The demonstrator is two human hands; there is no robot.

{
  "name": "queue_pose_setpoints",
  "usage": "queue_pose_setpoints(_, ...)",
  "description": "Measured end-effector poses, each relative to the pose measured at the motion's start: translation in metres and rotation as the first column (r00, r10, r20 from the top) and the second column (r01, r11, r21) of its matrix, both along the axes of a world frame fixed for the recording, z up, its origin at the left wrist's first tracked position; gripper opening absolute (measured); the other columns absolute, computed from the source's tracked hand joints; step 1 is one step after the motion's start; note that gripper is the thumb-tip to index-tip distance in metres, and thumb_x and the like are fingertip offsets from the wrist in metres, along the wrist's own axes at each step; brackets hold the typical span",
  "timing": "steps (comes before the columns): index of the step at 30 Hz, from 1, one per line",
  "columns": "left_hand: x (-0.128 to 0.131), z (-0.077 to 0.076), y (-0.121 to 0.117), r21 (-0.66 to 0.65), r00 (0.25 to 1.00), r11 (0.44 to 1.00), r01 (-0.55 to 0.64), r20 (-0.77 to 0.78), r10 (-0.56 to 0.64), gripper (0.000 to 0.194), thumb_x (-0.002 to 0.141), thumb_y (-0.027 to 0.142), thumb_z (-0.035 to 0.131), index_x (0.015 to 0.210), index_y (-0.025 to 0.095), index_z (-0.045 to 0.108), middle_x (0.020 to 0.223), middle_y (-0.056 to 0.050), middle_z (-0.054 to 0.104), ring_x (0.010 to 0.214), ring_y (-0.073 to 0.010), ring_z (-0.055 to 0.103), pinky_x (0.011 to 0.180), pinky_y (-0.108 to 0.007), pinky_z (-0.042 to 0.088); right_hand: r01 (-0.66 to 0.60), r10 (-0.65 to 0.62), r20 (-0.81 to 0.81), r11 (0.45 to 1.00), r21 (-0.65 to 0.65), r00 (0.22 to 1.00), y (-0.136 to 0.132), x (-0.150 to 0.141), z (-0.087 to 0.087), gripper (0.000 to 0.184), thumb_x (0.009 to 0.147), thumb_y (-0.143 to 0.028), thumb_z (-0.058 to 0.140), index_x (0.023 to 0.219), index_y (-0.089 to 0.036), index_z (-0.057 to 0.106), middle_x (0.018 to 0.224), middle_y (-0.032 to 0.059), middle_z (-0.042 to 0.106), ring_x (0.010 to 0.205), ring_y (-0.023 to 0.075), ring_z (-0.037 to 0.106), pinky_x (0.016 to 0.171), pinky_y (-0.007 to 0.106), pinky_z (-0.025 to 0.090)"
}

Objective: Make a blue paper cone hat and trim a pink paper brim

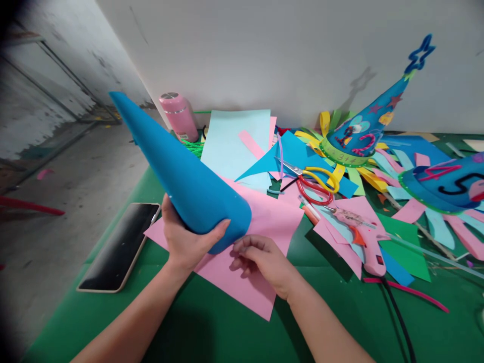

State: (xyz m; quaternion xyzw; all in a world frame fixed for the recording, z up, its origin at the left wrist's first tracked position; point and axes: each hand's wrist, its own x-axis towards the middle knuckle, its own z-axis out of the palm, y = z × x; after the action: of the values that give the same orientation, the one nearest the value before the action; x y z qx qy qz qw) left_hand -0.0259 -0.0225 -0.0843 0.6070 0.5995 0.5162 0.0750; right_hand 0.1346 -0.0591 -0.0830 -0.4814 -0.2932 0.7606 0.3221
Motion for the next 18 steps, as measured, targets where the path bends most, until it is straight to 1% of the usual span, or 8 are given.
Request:
queue_pose_setpoints(4,-0.0005,-0.0017,0.0008,0.038,1.000,0.999,-0.022,-0.015,0.023,0.102,0.053,0.046,0.080,0.136,0.024,0.027,0.131,-0.013,0.050,0.119,-0.0302,0.054,0.094,-0.043,0.051,0.008,-0.008,-0.035,1.000,-0.011,0.999,-0.0008,0.0024,-0.0042,0.018,0.066,-0.032,0.067,0.072,-0.015,0.065,0.080,0.0042,0.066,0.072,0.0140,0.067,0.052,0.019,0.044)
queue_pose_setpoints(7,-0.0012,-0.0016,0.0011,0.036,0.999,0.999,-0.032,-0.021,0.033,0.102,0.052,0.047,0.080,0.137,0.024,0.028,0.131,-0.013,0.050,0.119,-0.0310,0.054,0.094,-0.044,0.050,-0.010,0.009,-0.048,1.000,-0.009,0.999,-0.0010,0.0041,-0.0071,0.017,0.066,-0.031,0.066,0.074,-0.016,0.064,0.078,0.0035,0.066,0.071,0.0139,0.067,0.052,0.020,0.043)
queue_pose_setpoints(10,-0.0019,-0.0010,0.0015,0.035,0.999,0.999,-0.020,-0.026,0.020,0.102,0.052,0.046,0.080,0.136,0.025,0.028,0.130,-0.012,0.050,0.118,-0.0313,0.055,0.093,-0.045,0.051,-0.041,0.041,-0.033,0.999,0.005,0.999,-0.0005,0.0047,-0.0062,0.017,0.068,-0.031,0.064,0.076,-0.016,0.063,0.080,0.0034,0.065,0.067,0.0119,0.065,0.053,0.021,0.043)
queue_pose_setpoints(12,-0.0024,-0.0013,0.0018,0.046,0.999,0.999,-0.016,-0.030,0.017,0.102,0.052,0.047,0.080,0.136,0.025,0.028,0.130,-0.012,0.050,0.118,-0.0316,0.055,0.092,-0.045,0.051,-0.069,0.069,-0.006,0.997,0.017,0.998,-0.0001,0.0042,-0.0043,0.016,0.068,-0.031,0.062,0.076,-0.016,0.062,0.080,0.0032,0.065,0.063,0.0104,0.062,0.053,0.021,0.043)
queue_pose_setpoints(16,-0.0033,-0.0038,0.0015,0.059,0.999,0.998,-0.013,-0.041,0.015,0.103,0.052,0.049,0.080,0.137,0.024,0.027,0.129,-0.013,0.051,0.116,-0.0315,0.056,0.090,-0.045,0.052,-0.133,0.127,0.100,0.990,0.055,0.987,0.0002,0.0014,-0.0022,0.011,0.072,-0.027,0.056,0.076,-0.017,0.060,0.064,-0.0002,0.061,0.059,0.0110,0.058,0.053,0.022,0.041)
queue_pose_setpoints(18,-0.0034,-0.0050,0.0008,0.060,0.999,0.998,0.000,-0.048,0.003,0.105,0.052,0.048,0.080,0.138,0.024,0.026,0.130,-0.013,0.050,0.117,-0.0314,0.056,0.091,-0.044,0.052,-0.158,0.139,0.179,0.983,0.098,0.974,-0.0004,0.0004,-0.0027,0.011,0.073,-0.023,0.052,0.078,-0.017,0.059,0.060,-0.0013,0.059,0.059,0.0113,0.058,0.054,0.023,0.039)
